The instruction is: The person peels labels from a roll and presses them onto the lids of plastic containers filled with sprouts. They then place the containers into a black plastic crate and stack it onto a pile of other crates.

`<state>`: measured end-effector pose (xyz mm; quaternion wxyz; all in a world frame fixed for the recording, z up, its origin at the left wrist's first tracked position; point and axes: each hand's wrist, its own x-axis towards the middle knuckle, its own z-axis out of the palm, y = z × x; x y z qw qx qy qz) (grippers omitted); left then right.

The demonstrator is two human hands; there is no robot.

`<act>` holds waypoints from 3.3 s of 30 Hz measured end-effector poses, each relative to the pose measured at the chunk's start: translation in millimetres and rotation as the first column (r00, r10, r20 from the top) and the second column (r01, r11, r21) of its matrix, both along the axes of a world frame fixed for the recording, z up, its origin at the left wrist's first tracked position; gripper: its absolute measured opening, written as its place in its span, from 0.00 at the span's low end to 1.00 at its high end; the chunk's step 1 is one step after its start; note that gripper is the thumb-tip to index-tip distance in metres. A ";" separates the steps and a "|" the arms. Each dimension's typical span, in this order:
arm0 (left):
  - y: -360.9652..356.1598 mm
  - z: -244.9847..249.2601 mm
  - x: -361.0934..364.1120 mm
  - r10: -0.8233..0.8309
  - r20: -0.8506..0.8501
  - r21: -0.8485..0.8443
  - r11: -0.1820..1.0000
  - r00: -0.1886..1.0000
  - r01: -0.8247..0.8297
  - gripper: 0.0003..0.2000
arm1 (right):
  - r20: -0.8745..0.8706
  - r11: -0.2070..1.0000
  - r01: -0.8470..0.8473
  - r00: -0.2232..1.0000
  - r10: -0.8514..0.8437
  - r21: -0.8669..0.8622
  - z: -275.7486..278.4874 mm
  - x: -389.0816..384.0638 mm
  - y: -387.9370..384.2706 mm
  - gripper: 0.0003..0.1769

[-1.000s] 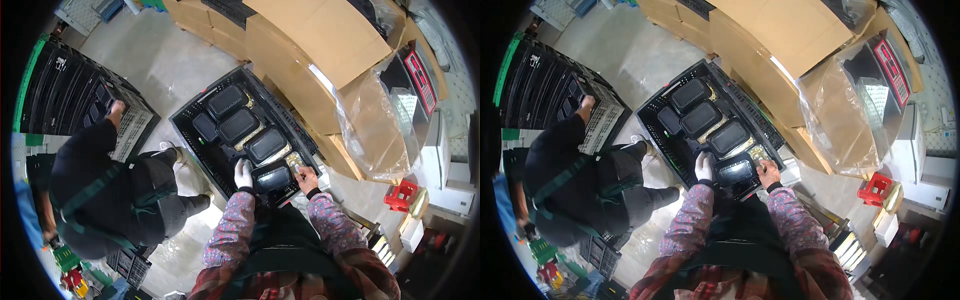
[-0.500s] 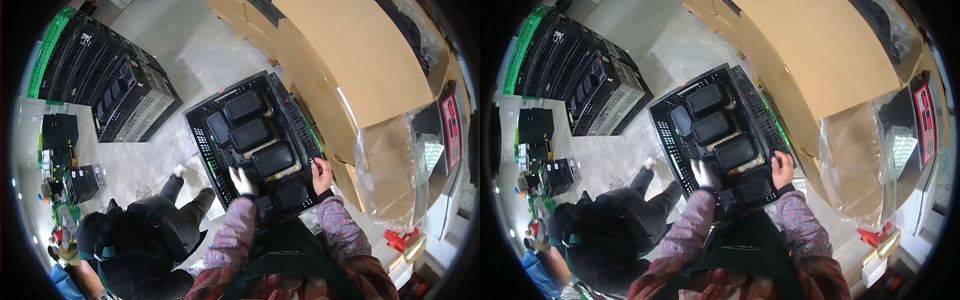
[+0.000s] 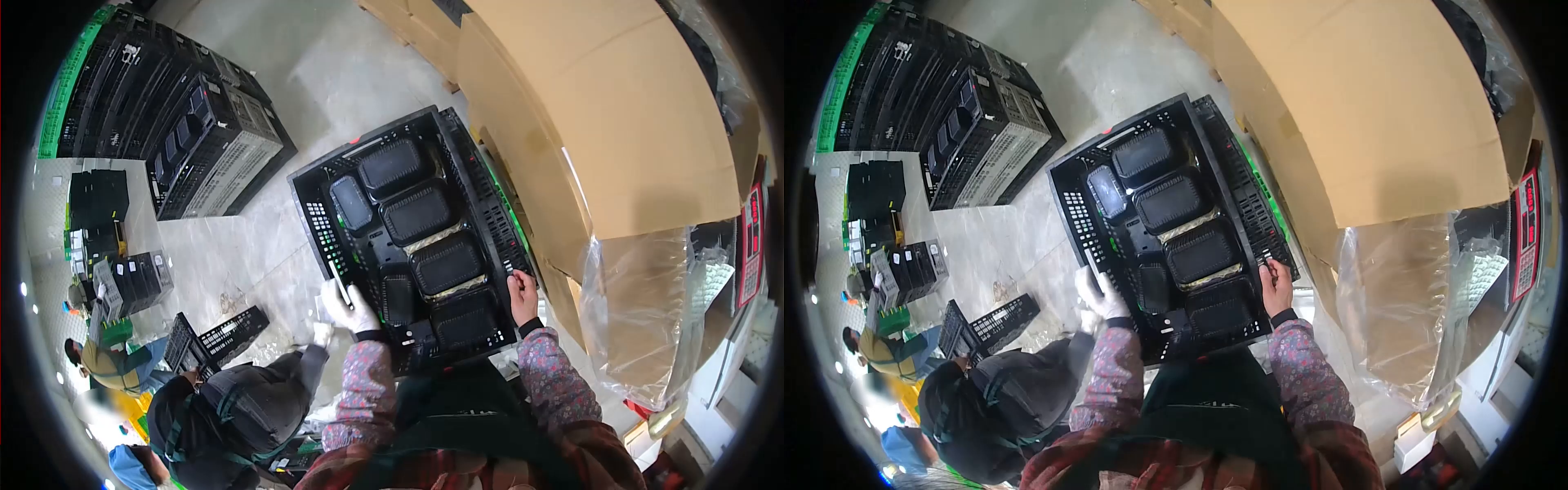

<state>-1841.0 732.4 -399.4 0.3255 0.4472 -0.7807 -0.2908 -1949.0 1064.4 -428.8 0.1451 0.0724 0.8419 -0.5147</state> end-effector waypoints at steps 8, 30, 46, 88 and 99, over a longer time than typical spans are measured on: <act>-59.5 0.7 3.8 0.099 0.233 0.656 0.718 0.967 -0.231 0.14 | -0.147 0.864 -0.110 0.967 0.207 0.491 -14.8 -16.0 -44.5 0.21; -302.3 129.3 90.9 0.321 -0.388 0.918 0.220 0.864 0.330 0.07 | -0.331 0.903 -0.015 0.928 0.173 0.430 106.0 8.2 -268.5 0.18; -486.9 224.6 100.6 0.655 -0.524 0.851 0.373 0.545 0.370 0.14 | -0.495 0.709 -0.377 0.523 0.694 0.596 279.9 -164.3 -713.6 0.22; -908.0 23.1 -159.3 0.811 -0.364 0.877 0.464 0.458 -0.125 0.08 | -0.032 0.659 -0.736 0.671 0.741 -0.157 41.3 -365.7 -1087.3 0.17; -916.9 60.9 -113.6 0.612 -0.353 0.926 0.334 0.708 0.174 0.18 | -0.258 0.814 -0.552 0.772 0.582 0.183 78.6 -312.7 -1087.6 0.24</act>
